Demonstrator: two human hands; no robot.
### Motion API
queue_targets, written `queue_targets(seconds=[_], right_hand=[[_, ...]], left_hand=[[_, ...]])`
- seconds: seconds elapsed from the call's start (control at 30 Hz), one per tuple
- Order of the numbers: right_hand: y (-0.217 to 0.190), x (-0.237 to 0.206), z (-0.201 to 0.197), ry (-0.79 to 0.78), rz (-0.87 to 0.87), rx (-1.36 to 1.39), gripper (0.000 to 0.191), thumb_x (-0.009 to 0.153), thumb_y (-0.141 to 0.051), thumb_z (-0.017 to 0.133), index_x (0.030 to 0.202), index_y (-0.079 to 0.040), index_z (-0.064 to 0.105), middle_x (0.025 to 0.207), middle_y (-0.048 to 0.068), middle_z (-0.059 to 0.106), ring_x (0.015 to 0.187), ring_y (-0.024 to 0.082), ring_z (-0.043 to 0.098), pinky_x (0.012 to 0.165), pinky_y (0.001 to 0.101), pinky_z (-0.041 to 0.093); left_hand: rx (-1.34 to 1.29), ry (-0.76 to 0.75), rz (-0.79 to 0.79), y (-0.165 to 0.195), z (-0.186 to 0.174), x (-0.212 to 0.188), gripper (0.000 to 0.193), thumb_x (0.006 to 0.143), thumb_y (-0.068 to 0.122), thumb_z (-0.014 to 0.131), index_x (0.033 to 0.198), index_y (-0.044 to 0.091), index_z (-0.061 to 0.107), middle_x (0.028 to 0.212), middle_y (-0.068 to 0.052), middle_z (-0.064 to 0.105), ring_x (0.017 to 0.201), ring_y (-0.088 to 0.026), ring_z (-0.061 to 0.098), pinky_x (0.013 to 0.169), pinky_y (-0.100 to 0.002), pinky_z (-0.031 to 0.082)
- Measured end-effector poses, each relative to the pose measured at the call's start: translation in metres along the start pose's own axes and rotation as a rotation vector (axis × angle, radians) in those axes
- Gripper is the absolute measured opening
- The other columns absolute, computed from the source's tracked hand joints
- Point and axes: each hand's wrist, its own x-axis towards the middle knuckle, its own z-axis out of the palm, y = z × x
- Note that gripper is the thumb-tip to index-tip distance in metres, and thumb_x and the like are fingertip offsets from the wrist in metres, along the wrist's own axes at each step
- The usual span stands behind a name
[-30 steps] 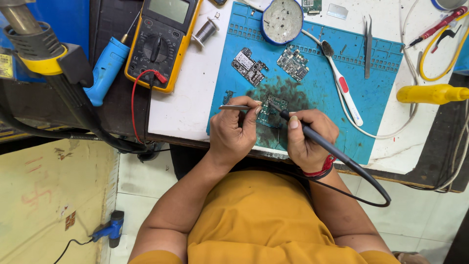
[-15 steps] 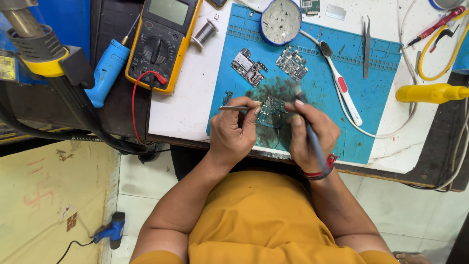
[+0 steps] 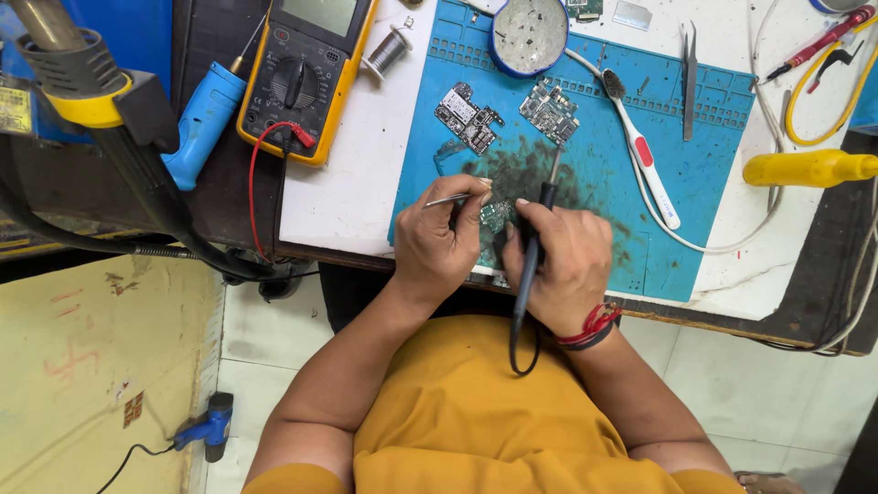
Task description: The person solders components on a small circuit board at a repair workbench, holding the board with tweezers while applying a soldering iron. They then use a hot air gun on the board, reposition it, and continue soldering and adjusting components with tweezers.
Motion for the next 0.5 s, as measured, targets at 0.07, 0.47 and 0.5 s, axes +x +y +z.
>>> queue_targets(seconds=[0.07, 0.47, 0.5], right_hand=[[0.000, -0.001, 0.001, -0.008, 0.018, 0.015, 0.034, 0.088, -0.011, 0.078, 0.118, -0.006, 0.066, 0.090, 0.011, 0.066, 0.086, 0.032, 0.063, 0.079, 0.0442, 0.044], [-0.006, 0.013, 0.005, -0.037, 0.057, 0.076, 0.039, 0.088, -0.019, 0.082, 0.119, -0.005, 0.062, 0.090, 0.011, 0.066, 0.083, 0.032, 0.067, 0.074, 0.0431, 0.052], [-0.006, 0.013, 0.007, -0.030, 0.080, 0.065, 0.039, 0.088, -0.019, 0.082, 0.119, -0.005, 0.062, 0.090, 0.012, 0.066, 0.082, 0.032, 0.067, 0.073, 0.0428, 0.052]], left_hand=[[-0.025, 0.006, -0.029, -0.001, 0.001, -0.002, 0.011, 0.102, 0.004, 0.070, 0.111, 0.005, 0.064, 0.104, -0.009, 0.075, 0.083, -0.016, 0.075, 0.069, -0.027, 0.059], [-0.436, 0.145, -0.143, -0.017, 0.005, -0.019, 0.017, 0.108, 0.001, 0.064, 0.122, 0.001, 0.055, 0.114, -0.009, 0.073, 0.084, -0.002, 0.063, 0.075, -0.016, 0.052], [-0.411, 0.154, -0.128, -0.016, 0.005, -0.018, 0.017, 0.108, 0.001, 0.064, 0.122, 0.001, 0.055, 0.114, -0.009, 0.073, 0.087, -0.003, 0.064, 0.077, -0.017, 0.053]])
